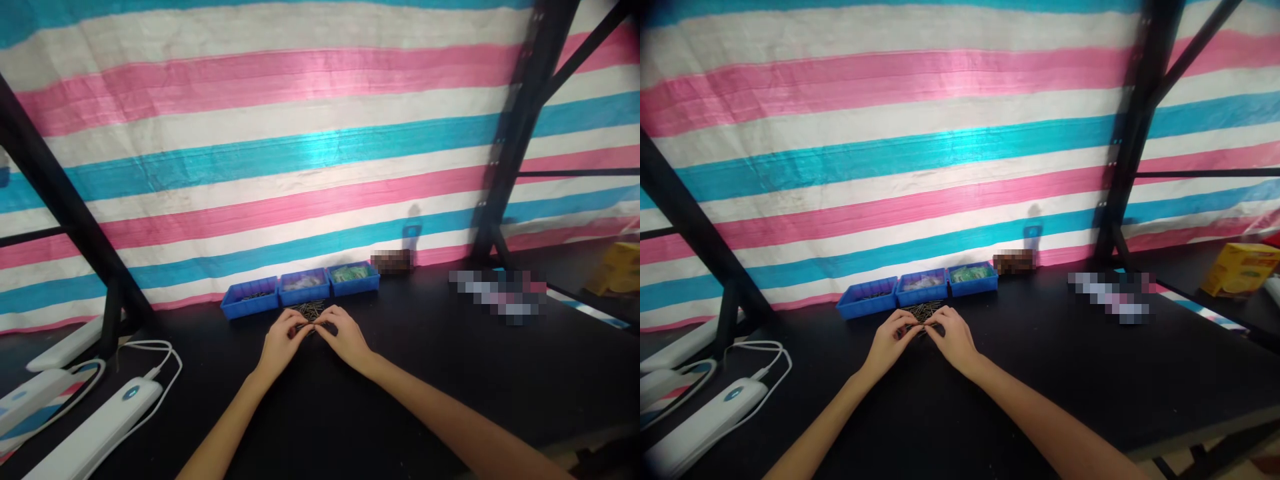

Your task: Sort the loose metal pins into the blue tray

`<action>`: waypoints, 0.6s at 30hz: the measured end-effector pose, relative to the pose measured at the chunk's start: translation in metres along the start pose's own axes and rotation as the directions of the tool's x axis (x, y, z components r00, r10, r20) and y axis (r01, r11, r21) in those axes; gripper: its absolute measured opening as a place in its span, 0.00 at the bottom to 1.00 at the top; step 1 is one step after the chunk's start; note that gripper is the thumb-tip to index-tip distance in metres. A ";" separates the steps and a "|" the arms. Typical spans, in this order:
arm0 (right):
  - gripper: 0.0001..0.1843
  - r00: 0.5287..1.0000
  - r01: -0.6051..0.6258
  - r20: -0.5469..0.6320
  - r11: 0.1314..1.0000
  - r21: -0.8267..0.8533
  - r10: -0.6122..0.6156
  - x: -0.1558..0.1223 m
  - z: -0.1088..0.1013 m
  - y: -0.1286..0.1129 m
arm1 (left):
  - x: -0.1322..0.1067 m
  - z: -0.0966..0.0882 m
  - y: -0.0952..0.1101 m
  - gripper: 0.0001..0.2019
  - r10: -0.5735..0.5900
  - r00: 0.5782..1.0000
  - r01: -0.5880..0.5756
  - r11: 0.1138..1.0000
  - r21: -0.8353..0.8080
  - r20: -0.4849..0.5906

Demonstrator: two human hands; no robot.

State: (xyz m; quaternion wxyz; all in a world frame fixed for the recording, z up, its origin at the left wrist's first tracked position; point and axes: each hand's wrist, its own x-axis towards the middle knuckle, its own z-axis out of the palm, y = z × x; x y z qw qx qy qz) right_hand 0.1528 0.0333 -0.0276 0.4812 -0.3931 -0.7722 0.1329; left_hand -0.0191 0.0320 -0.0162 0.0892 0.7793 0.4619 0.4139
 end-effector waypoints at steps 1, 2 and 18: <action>0.04 1.000 0.003 0.001 1.000 0.007 -0.003 0.000 0.001 0.001 | 0.000 0.000 0.001 0.09 0.000 1.000 0.000 1.000 -0.011 -0.018; 0.04 1.000 0.003 0.005 1.000 0.013 -0.003 0.000 0.001 0.002 | 0.000 0.001 0.002 0.09 0.001 0.999 -0.001 1.000 -0.022 -0.033; 0.04 0.994 -0.063 0.098 0.993 0.098 0.053 0.000 0.002 0.002 | 0.000 0.002 0.011 0.09 -0.001 0.990 -0.011 0.997 -0.081 -0.141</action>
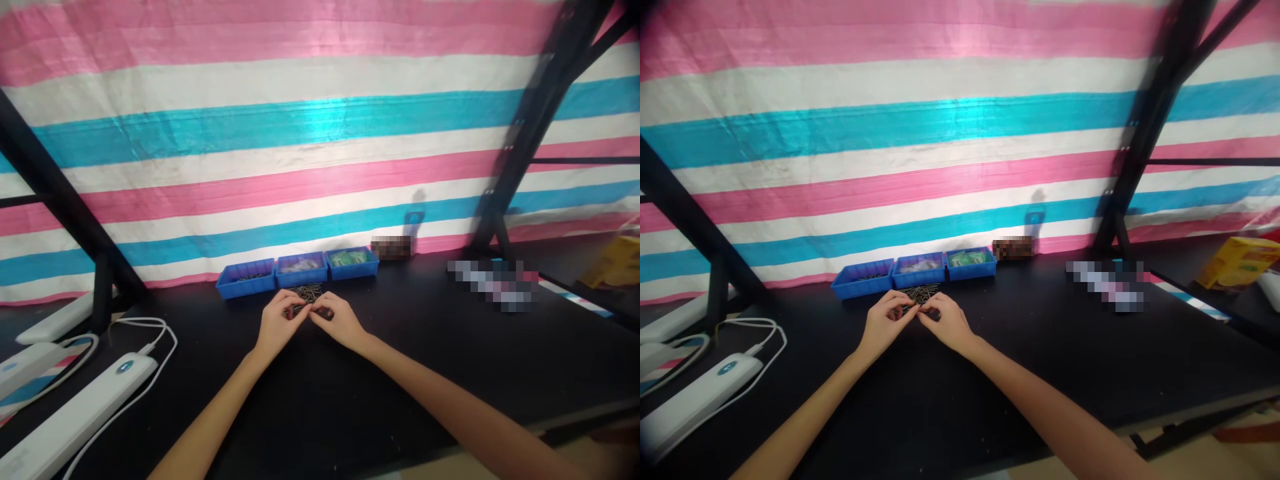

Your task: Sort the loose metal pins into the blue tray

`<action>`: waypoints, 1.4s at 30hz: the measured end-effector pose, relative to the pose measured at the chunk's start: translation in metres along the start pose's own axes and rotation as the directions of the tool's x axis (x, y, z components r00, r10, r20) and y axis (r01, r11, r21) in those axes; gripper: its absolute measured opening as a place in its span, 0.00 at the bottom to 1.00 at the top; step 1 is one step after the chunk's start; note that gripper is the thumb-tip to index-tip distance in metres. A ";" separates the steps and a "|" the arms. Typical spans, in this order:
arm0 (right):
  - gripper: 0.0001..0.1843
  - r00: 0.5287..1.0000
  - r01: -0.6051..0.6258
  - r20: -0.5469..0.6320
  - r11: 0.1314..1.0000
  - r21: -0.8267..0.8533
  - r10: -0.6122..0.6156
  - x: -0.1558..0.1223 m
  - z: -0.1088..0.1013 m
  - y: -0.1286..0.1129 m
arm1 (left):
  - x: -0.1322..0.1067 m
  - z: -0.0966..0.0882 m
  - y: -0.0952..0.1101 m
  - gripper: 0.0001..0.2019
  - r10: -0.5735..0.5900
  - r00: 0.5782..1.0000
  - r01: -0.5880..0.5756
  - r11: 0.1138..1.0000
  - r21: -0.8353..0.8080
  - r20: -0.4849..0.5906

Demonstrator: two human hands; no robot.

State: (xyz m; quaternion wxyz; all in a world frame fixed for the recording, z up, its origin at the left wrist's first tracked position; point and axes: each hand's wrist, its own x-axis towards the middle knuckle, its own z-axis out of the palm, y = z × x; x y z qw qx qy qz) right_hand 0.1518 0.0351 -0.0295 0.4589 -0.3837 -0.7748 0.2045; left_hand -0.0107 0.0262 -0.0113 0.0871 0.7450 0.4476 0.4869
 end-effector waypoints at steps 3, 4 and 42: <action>0.05 0.999 -0.001 -0.042 0.997 0.080 0.004 0.001 0.000 0.002 | 0.001 0.000 0.002 0.08 -0.028 0.999 0.027 0.999 -0.025 -0.043; 0.06 0.999 -0.003 -0.053 0.995 0.103 0.008 0.002 0.000 0.002 | 0.001 -0.001 0.003 0.08 -0.036 0.998 0.034 0.999 -0.033 -0.051; 0.09 0.981 -0.105 -0.140 0.974 0.201 0.134 0.004 0.003 0.005 | 0.018 -0.028 -0.025 0.21 -0.533 0.841 0.412 0.739 -0.532 -0.090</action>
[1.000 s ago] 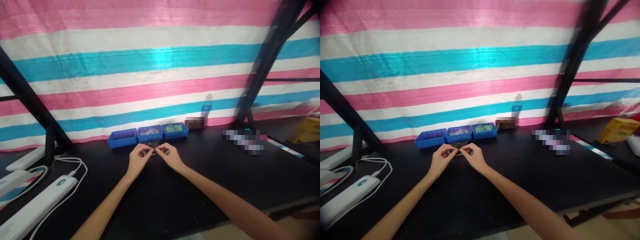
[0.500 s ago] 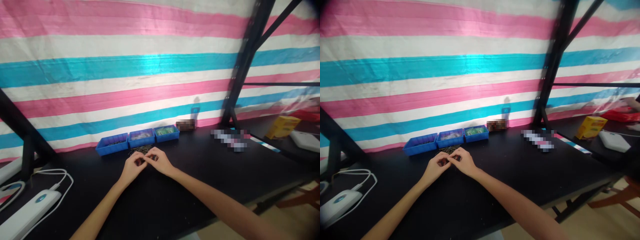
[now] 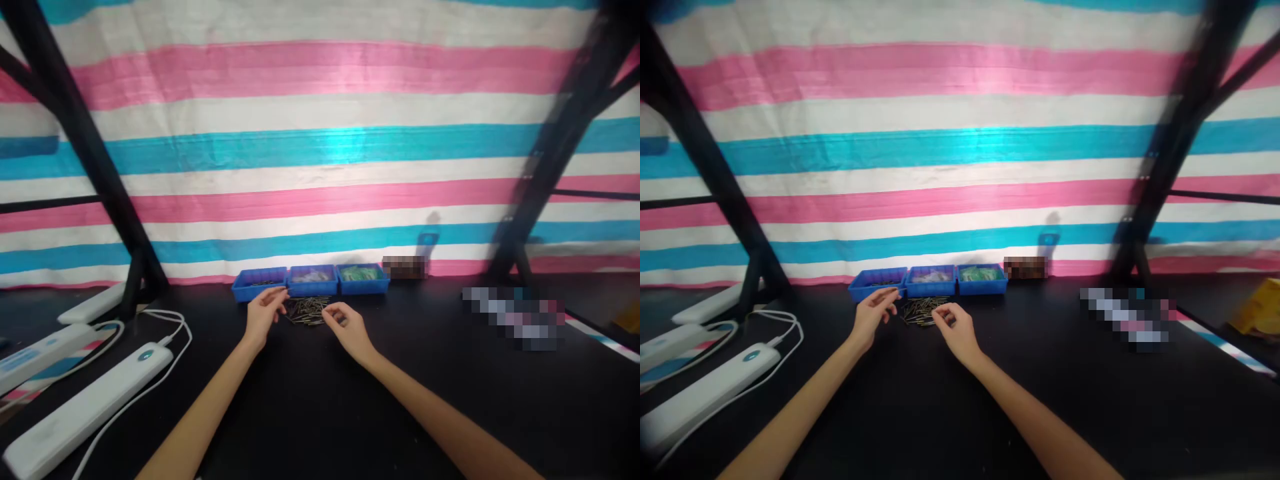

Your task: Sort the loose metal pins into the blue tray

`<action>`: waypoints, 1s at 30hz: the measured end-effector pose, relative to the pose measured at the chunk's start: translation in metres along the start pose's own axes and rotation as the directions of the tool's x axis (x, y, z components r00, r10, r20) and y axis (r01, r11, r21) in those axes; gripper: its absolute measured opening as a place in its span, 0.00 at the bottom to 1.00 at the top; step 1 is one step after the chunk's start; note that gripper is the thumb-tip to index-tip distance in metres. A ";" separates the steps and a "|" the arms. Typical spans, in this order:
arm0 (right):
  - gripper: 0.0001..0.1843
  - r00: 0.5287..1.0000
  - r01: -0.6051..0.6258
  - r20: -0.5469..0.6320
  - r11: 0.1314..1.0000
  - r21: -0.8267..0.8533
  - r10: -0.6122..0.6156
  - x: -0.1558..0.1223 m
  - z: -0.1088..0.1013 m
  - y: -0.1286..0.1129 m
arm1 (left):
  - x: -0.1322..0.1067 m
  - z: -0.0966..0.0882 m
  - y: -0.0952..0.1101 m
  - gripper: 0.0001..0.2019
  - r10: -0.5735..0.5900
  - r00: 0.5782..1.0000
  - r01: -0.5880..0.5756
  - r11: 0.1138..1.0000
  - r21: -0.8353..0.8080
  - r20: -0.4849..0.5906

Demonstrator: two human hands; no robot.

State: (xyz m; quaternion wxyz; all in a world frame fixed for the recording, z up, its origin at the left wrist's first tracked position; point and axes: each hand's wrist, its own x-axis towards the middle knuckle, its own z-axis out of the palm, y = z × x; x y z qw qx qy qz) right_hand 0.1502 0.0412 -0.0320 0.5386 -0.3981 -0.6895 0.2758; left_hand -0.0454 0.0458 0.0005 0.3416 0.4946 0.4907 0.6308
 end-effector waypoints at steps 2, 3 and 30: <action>0.09 1.000 0.007 0.025 1.000 -0.002 -0.007 -0.001 0.000 -0.002 | 0.009 -0.014 -0.001 0.23 -0.025 0.993 0.018 0.998 -0.063 -0.117; 0.09 0.999 0.016 0.042 1.000 -0.009 -0.016 -0.001 0.000 -0.004 | 0.013 -0.020 -0.003 0.23 -0.044 0.987 0.031 0.996 -0.084 -0.156; 0.07 0.988 0.136 0.086 0.984 -0.119 -0.127 -0.003 0.000 -0.004 | 0.014 -0.036 -0.010 0.20 0.025 0.948 -0.152 0.913 0.378 0.319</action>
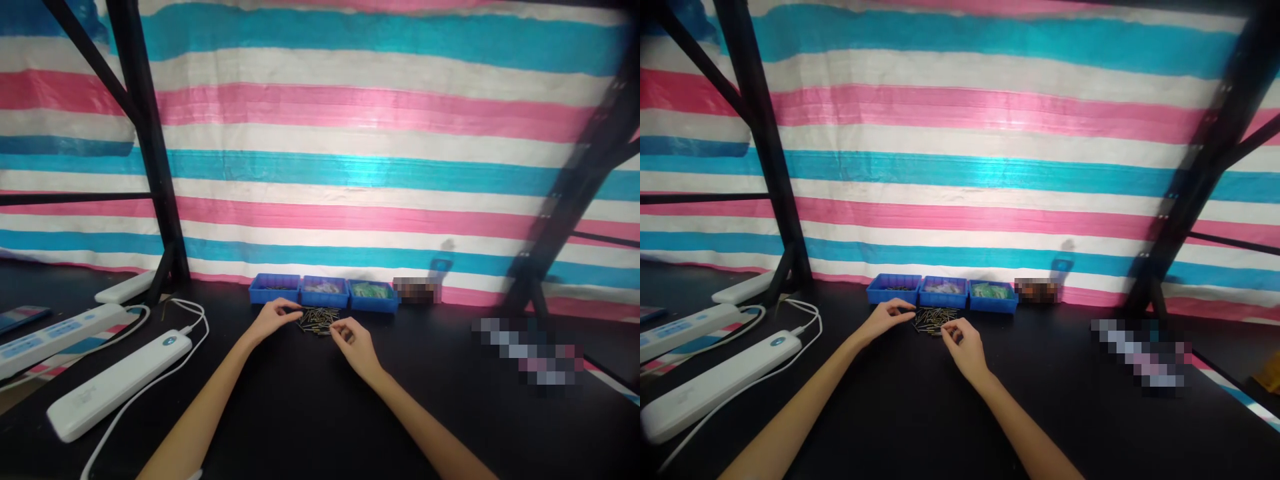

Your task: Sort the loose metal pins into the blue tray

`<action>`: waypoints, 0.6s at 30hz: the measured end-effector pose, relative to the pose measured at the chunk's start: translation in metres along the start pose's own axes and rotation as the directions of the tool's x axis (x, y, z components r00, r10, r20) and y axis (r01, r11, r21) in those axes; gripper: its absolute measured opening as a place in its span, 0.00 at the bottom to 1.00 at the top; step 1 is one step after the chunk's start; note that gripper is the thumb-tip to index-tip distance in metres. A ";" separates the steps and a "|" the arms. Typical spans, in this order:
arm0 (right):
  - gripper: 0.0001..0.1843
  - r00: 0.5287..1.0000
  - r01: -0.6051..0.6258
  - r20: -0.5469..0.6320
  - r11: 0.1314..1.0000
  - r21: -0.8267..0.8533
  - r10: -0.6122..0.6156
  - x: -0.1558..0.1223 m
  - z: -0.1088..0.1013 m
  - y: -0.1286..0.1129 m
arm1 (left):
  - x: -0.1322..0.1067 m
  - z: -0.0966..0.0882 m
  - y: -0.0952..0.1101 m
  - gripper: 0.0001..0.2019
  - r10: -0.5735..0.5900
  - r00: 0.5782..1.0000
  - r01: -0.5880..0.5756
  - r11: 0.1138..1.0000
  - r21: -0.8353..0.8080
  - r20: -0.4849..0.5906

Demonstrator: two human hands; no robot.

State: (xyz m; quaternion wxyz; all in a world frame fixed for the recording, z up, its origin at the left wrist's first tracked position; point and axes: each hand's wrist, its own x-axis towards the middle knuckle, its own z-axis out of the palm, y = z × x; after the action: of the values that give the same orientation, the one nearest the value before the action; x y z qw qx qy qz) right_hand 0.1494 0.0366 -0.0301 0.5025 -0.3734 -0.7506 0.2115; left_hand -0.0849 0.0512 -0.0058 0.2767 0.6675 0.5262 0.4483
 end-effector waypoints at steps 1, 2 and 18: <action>0.06 1.000 0.001 0.000 1.000 -0.001 -0.001 0.000 0.000 0.000 | 0.000 0.000 -0.002 0.20 0.031 0.998 -0.034 0.997 0.071 0.051; 0.06 1.000 0.001 0.001 1.000 -0.001 -0.001 0.000 0.000 0.000 | -0.001 0.000 -0.004 0.20 0.050 0.994 -0.063 0.990 0.124 0.100; 0.04 1.000 0.021 0.015 1.000 -0.006 -0.021 0.000 0.003 0.000 | -0.003 0.015 -0.018 0.15 0.150 0.981 -0.185 0.917 0.354 0.124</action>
State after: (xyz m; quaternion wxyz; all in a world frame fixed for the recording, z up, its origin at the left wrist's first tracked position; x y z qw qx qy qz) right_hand 0.1469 0.0367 -0.0314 0.4979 -0.3655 -0.7588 0.2066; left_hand -0.0798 0.0551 -0.0290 0.1334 0.7701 0.5275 0.3331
